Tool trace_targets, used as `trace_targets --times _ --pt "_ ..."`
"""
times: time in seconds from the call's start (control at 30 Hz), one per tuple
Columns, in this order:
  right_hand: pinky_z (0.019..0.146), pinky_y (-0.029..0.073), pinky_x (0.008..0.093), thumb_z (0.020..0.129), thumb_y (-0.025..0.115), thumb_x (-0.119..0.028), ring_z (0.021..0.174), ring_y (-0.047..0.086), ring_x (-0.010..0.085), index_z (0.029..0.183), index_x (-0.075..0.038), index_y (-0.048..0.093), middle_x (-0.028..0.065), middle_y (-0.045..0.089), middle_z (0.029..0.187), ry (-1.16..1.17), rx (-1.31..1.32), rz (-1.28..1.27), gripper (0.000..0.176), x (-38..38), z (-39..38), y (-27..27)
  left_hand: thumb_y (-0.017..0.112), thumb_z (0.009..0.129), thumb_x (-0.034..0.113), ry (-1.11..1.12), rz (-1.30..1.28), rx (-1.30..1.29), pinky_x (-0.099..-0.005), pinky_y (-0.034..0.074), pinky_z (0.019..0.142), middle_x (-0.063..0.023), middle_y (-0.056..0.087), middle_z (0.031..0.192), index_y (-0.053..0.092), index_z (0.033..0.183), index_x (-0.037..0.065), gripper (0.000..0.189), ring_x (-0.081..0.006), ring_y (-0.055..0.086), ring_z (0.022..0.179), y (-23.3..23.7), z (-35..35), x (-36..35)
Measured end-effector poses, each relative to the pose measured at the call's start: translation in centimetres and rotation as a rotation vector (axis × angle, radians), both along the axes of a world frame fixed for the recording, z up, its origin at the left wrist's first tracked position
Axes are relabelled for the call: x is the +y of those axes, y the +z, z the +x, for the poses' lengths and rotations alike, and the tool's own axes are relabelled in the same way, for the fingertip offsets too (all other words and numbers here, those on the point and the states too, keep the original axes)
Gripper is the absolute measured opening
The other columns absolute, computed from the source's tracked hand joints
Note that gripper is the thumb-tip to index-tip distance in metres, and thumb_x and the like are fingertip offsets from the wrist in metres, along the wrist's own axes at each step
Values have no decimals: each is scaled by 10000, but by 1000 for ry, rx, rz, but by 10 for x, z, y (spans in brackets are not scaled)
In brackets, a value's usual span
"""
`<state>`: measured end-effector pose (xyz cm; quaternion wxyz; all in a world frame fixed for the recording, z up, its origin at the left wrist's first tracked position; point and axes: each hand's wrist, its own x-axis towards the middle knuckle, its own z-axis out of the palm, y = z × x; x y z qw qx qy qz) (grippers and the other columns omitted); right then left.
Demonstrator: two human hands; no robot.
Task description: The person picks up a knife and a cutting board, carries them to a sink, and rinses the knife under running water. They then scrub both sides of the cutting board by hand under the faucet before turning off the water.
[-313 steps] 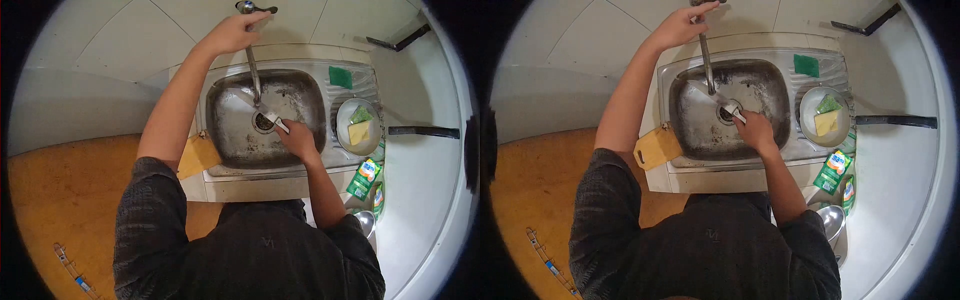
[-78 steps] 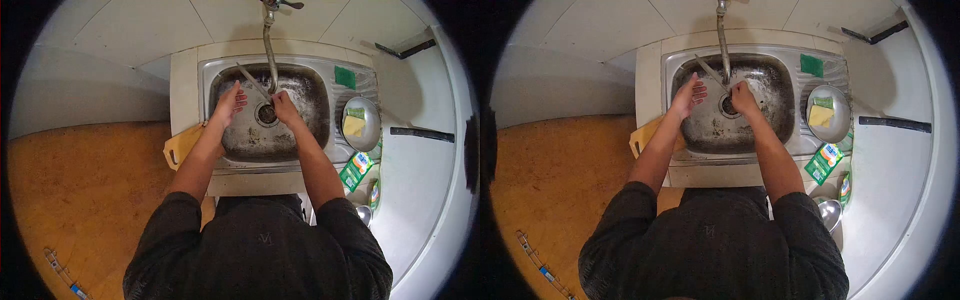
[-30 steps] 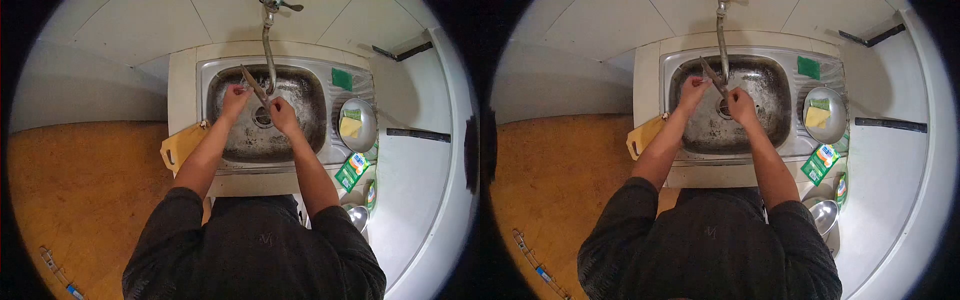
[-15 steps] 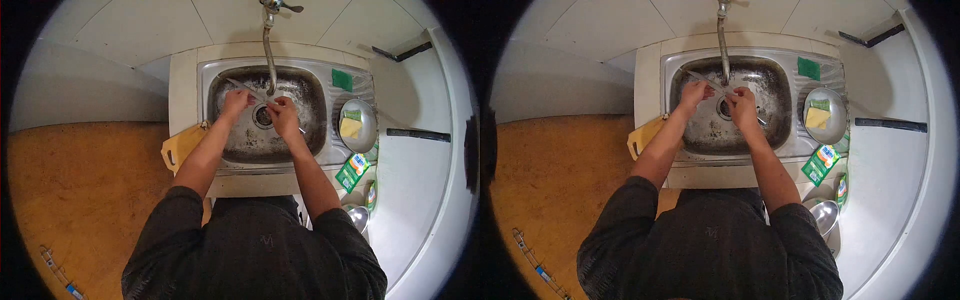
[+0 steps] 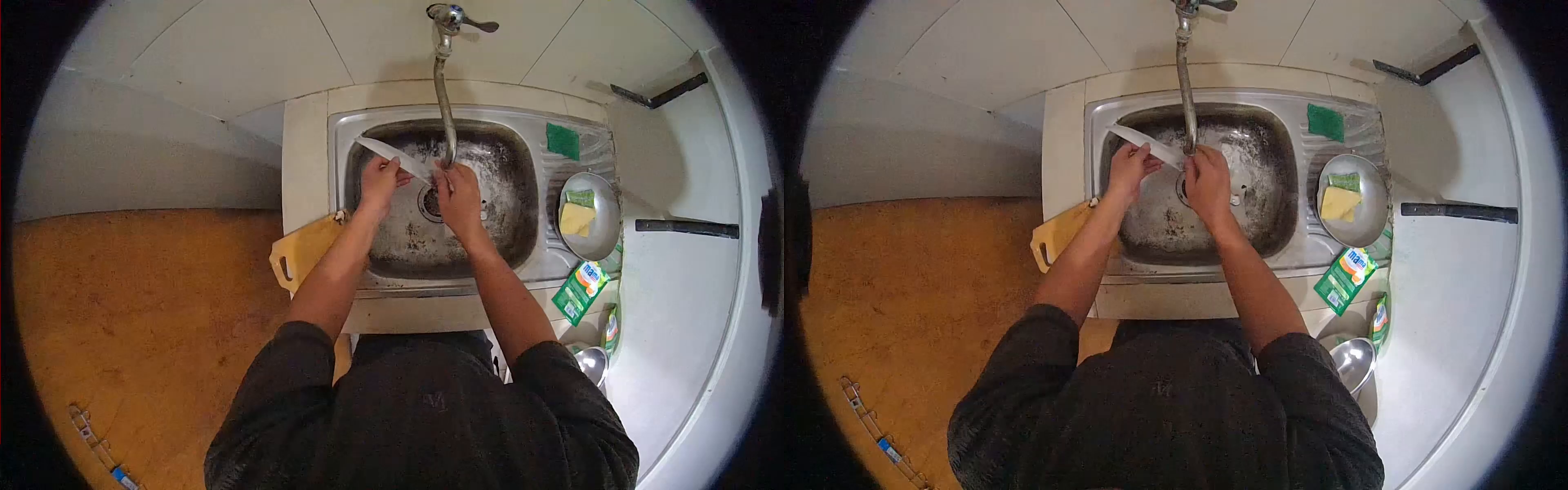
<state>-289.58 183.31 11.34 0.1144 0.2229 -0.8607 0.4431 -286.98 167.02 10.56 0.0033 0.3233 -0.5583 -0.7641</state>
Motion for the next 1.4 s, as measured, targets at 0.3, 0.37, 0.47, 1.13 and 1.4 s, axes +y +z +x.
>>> trace_targets --times 0.3,0.37,0.47,1.13,1.4 --pt "709 464 369 929 487 -271 746 622 263 856 -8 626 146 620 725 -16 -783 1 306 -27 -27 4 496 927 132 55 -44 58 -309 527 652 -101 604 786 497 905 6 128 -195 623 676 1 21 -29" --pt "719 459 343 934 456 -295 768 608 224 890 -9 618 131 612 737 60 -896 -111 331 -27 -32 -16 499 924 130 41 -89 9 -303 527 651 -102 610 797 500 907 5 127 -192 628 686 5 22 -30" --pt "740 456 310 907 509 -199 762 575 186 997 1 591 108 614 841 231 -828 -301 235 -27 -40 -49 500 923 127 59 -79 28 -300 528 656 -105 611 797 503 912 3 125 -190 629 687 6 25 -29" --pt "675 499 264 747 632 66 816 614 147 1053 35 571 81 622 937 141 -939 -376 314 -13 -31 -6 541 910 159 62 -4 9 -292 522 664 -74 599 770 492 820 69 136 -168 604 689 17 40 -49" --pt "712 499 251 747 652 58 809 627 131 988 18 588 68 634 910 134 -885 -479 253 -9 -30 -52 543 910 149 55 2 43 -316 528 668 -103 613 808 480 831 58 136 -195 622 696 21 34 -50"
